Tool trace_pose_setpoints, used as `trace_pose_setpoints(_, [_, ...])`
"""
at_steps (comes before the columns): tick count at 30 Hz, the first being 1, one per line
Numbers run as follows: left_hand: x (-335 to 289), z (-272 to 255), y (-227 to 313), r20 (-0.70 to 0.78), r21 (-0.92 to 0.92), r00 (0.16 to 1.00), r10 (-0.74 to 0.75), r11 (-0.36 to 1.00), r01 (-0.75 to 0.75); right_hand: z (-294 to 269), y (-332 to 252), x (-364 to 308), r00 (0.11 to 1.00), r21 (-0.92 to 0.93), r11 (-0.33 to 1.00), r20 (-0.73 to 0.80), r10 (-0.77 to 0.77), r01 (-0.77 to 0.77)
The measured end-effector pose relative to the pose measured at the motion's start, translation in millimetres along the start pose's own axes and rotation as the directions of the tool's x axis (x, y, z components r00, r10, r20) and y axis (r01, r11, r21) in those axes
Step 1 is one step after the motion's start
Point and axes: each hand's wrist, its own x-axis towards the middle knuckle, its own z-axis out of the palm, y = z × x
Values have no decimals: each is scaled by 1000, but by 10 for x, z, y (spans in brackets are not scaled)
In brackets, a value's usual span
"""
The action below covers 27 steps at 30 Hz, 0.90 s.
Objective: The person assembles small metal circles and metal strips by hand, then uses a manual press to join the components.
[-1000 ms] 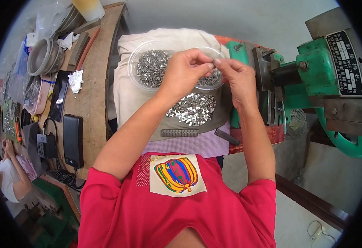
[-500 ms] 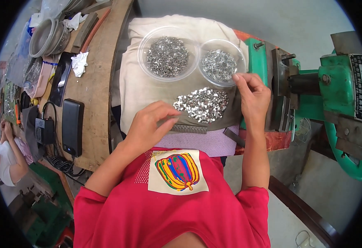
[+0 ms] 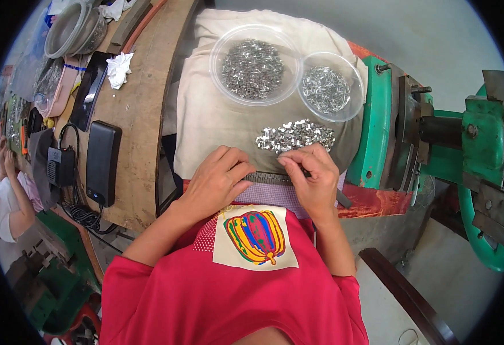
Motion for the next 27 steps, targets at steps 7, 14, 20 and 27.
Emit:
trace_pose_setpoints(7, [-199, 10, -30, -51, -2, 998, -36, 999, 36, 202, 49, -61, 963, -271, 925, 108, -247, 268])
trace_pose_setpoints(14, [-411, 116, -103, -170, -54, 980, -106, 994, 98, 194, 7, -55, 963, -308, 912, 98, -253, 271])
trace_pose_setpoints(20, [-473, 130, -108, -202, -46, 966, -162, 987, 156, 218, 0, -89, 959, -386, 879, 77, -272, 280])
trace_pose_setpoints(27, [-475, 238, -117, -270, -83, 946, -181, 983, 165, 232, -119, -87, 988, -192, 974, 117, -97, 118])
